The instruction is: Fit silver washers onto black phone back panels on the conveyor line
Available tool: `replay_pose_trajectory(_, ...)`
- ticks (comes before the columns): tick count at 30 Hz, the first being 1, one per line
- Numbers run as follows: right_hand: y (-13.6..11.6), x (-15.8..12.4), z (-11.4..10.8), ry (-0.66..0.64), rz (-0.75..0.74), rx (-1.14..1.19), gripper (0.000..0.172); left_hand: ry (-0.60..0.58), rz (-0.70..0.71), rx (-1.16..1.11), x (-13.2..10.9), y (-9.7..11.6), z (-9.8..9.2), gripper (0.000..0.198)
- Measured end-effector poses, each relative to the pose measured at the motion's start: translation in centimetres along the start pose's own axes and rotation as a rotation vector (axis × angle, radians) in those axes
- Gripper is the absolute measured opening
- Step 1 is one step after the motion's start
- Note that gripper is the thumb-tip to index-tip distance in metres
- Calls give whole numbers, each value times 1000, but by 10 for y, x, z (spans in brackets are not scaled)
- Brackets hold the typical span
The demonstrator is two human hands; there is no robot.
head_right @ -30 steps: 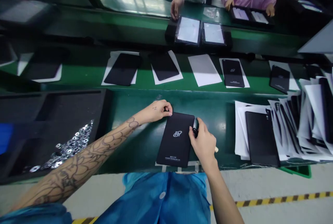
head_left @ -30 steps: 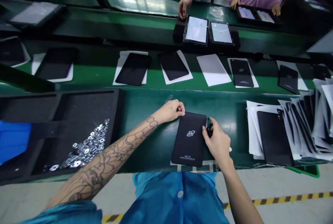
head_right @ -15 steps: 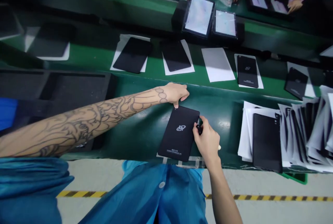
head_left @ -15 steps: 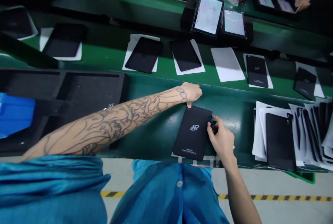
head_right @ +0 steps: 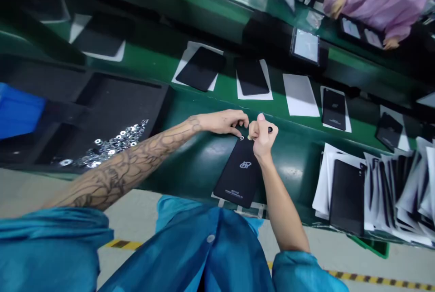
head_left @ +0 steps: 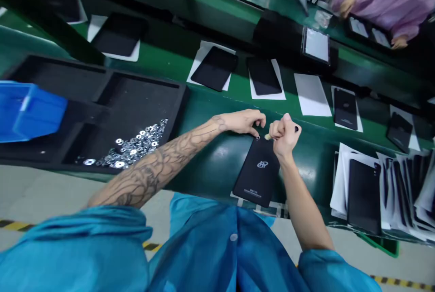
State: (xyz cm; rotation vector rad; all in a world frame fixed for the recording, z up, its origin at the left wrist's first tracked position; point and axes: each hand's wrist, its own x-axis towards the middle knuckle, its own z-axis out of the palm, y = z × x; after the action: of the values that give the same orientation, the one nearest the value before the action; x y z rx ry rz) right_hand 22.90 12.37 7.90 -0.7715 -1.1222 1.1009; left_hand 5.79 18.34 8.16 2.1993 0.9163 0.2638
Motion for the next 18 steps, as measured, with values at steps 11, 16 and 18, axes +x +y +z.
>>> replay_pose_trajectory(11,29,-13,14,-105,60,-129,69,815,-737,275,-258,-28,-2,32)
replay_pose_trajectory(16,29,-19,12,-61,51,-163,68,556,-866,335,-282,-31,12,39)
replay_pose_trajectory(18,29,-21,12,-43,46,-159,67,525,-877,299,-278,-29,11,38)
